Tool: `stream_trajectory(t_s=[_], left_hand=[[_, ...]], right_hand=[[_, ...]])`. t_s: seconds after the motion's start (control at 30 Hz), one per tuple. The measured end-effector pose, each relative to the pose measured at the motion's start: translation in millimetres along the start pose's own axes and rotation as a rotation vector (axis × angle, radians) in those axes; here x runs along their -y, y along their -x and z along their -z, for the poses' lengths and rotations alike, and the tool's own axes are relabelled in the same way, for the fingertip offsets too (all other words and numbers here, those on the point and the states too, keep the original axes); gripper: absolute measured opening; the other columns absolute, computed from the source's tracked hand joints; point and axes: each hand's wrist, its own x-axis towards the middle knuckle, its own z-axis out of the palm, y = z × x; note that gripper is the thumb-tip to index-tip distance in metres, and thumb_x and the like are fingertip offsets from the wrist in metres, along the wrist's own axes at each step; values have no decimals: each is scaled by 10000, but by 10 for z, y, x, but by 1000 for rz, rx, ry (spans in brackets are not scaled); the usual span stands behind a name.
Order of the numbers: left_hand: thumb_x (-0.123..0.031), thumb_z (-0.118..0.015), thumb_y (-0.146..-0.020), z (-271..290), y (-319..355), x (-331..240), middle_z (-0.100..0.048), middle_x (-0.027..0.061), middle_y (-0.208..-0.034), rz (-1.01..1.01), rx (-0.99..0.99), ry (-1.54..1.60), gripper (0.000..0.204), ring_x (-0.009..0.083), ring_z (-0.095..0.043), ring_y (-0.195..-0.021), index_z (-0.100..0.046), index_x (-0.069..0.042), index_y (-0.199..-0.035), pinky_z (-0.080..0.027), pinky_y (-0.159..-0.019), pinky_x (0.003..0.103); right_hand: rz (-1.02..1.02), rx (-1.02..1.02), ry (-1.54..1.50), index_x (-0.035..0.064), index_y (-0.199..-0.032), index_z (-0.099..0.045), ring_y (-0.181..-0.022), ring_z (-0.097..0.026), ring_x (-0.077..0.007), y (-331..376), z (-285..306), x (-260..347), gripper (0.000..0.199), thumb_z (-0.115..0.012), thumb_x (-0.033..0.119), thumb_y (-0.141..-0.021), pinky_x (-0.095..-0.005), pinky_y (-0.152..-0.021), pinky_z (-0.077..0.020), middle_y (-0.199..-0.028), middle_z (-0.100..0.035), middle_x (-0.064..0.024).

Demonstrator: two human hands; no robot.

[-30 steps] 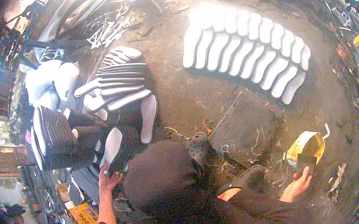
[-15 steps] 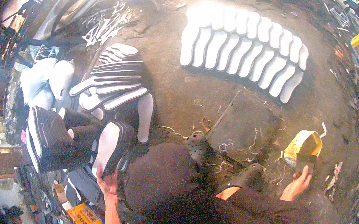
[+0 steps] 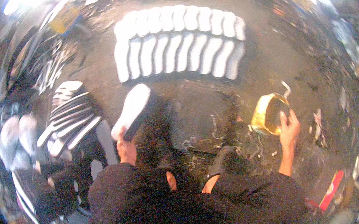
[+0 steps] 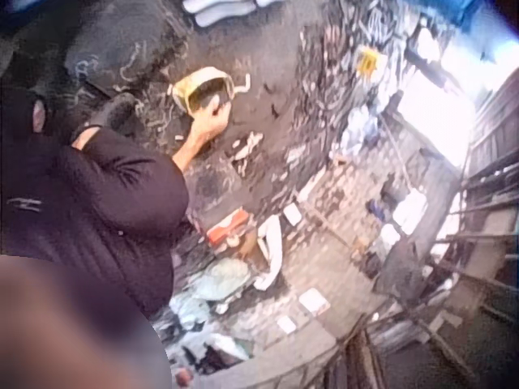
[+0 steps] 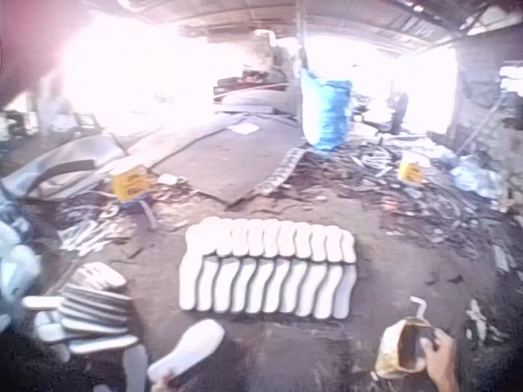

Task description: The person applies glue to white shoe insoles using a brush and places them on a pile. The person repeatedly picks up insoles, applies glue, and stacks them.

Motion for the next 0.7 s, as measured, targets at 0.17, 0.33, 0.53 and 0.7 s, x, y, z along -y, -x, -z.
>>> stream_trajectory(t_s=[0.17, 0.33, 0.53, 0.7], left_hand=[[-430, -946, -923, -252, 101, -210, -635, 172, -1417, -61, -405, -594, 930, 321, -590, -1335, -487, 22, -1594, -461, -1172, 473], [-239, -877, -934, -321, 59, -531, -634, 175, -1505, -785, -16, -998, 820, 387, -482, -1491, -512, -42, -1641, -339, -1285, 534], [-177, -906, -884, -382, 142, -936, -681, 174, -1429, -780, 215, -1184, 755, 386, -547, -1388, -612, -75, -1573, -380, -1231, 529], [-232, -939, -867, -614, 359, -959, -703, 160, -1385, -818, 136, -1093, 741, 376, -586, -1311, -647, -87, -1533, -419, -1166, 502]], right_hand=[[127, 12, 561, -13, -1311, -787, -1153, -775, -452, -332, -92, -114, 410, -795, 260, -1005, -506, -988, -618, -1230, -785, -291], [120, -113, 660, 18, -1249, -811, -1032, -774, -516, -532, -404, -358, 312, -790, 187, -988, -576, -905, -628, -1105, -780, -328], [-263, 45, 161, 27, -1291, -793, -848, -797, -241, -572, -20, -593, 347, -765, 268, -1043, -381, -711, -636, -920, -826, -141], [-389, -53, -75, -30, -1432, -716, -856, -714, -112, 100, 424, -569, 508, -785, 294, -1048, -292, -539, -542, -1118, -792, -51]])
